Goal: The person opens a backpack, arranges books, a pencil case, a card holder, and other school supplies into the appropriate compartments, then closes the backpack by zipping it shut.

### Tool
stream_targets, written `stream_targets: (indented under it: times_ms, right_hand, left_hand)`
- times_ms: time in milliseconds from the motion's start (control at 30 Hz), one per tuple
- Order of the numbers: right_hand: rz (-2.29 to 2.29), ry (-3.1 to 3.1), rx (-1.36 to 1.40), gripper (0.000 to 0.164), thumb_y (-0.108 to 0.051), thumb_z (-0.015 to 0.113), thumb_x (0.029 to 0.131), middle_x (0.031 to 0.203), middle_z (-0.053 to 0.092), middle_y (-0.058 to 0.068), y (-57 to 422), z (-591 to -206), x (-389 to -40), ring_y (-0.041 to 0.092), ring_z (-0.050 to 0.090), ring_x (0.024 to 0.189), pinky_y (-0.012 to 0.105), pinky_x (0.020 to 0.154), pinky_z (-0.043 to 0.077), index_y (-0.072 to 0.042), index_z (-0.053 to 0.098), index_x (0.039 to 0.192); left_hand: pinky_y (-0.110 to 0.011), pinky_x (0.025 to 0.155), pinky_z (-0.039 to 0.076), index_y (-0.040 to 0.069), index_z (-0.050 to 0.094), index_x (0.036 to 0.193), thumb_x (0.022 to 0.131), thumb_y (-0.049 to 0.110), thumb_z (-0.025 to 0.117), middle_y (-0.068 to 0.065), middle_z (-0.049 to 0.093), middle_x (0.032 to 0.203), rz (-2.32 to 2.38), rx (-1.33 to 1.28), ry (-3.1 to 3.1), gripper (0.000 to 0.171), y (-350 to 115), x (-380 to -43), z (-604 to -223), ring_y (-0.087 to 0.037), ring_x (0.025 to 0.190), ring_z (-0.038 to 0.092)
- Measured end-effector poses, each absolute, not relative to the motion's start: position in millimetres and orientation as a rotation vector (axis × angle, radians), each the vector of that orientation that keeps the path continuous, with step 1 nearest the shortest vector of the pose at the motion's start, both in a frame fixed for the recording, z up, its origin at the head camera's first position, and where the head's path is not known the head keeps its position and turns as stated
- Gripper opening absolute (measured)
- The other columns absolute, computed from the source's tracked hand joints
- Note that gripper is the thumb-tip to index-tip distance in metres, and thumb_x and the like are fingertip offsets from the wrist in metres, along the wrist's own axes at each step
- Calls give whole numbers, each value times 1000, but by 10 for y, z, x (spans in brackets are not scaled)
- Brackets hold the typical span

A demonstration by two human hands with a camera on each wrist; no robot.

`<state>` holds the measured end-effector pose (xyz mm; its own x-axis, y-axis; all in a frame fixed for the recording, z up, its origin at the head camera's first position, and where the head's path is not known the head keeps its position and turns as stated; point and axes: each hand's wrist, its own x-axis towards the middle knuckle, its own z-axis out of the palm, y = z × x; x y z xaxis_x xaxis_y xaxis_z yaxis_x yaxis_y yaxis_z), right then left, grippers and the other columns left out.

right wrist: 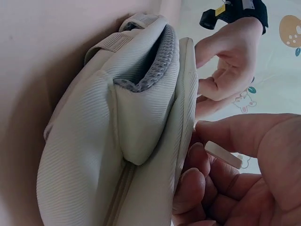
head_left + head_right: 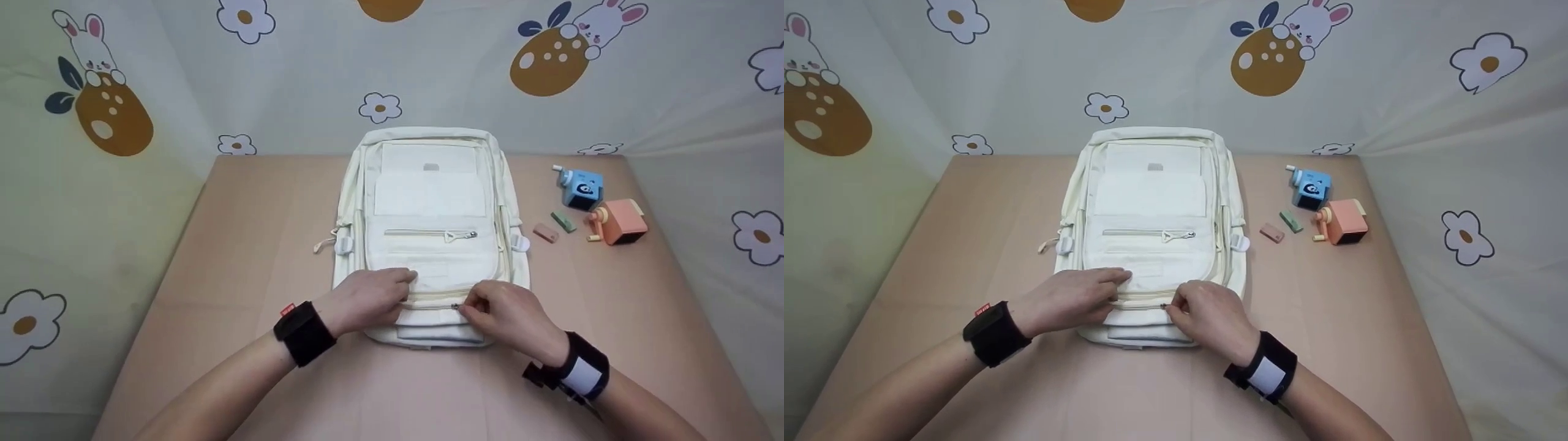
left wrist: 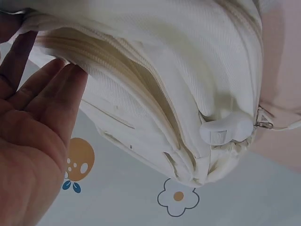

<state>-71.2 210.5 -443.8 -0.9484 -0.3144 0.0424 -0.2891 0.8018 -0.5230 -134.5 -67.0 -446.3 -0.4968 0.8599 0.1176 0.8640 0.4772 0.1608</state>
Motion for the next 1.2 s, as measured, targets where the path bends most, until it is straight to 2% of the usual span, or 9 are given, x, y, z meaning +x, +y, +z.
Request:
stream_targets:
  times_ms: [233, 567, 767, 867, 1000, 1200]
  right_hand:
    - [-873, 2912, -524, 15, -27, 78, 91, 68, 55, -18, 1983, -4428, -732, 2, 50, 59, 26, 55, 42, -26, 70, 79]
    - [-834, 2974, -754, 10, -26, 80, 89, 76, 65, -14, 1669, -4436, -801, 1, 56, 67, 26, 61, 46, -20, 74, 84]
    - [-827, 3018, -772, 9, -25, 81, 89, 74, 64, -16, 1653, -4457, -811, 2, 56, 66, 26, 59, 46, -21, 75, 84]
    - [-843, 3025, -772, 9, -26, 80, 89, 73, 61, -17, 1676, -4468, -809, 2, 54, 64, 26, 58, 45, -22, 74, 84]
    - [-861, 3013, -773, 11, -28, 80, 89, 73, 60, -17, 1696, -4471, -811, 2, 53, 64, 26, 58, 44, -22, 74, 83]
    - [-870, 2979, -755, 11, -29, 80, 90, 73, 60, -17, 1695, -4466, -815, 1, 53, 63, 26, 58, 44, -22, 74, 84]
  left_hand:
    - [-35, 66, 57, 12, 68, 82, 90, 10, 65, -1, 67, 132, -420, -1505, -2800, 8, -692, -1404, -4476, -18, 106, 70]
    - [-35, 76, 59, 11, 70, 91, 98, 12, 62, -4, 68, 130, -443, -1529, -2744, 10, -672, -1415, -4512, -20, 111, 69]
    - [-32, 77, 57, 12, 71, 88, 93, 14, 69, -1, 67, 123, -414, -1566, -2725, 6, -731, -1407, -4494, -17, 101, 68]
    - [-33, 85, 56, 11, 70, 88, 89, 14, 71, -3, 66, 125, -374, -1592, -2694, 4, -841, -1407, -4492, -19, 109, 66]
    - [-35, 97, 53, 6, 73, 101, 91, 12, 69, -8, 64, 134, -314, -1576, -2687, 12, -1000, -1424, -4511, -24, 127, 60]
    - [-37, 103, 49, 8, 74, 105, 98, 13, 65, -8, 62, 139, -297, -1579, -2660, 13, -1102, -1455, -4543, -25, 131, 57]
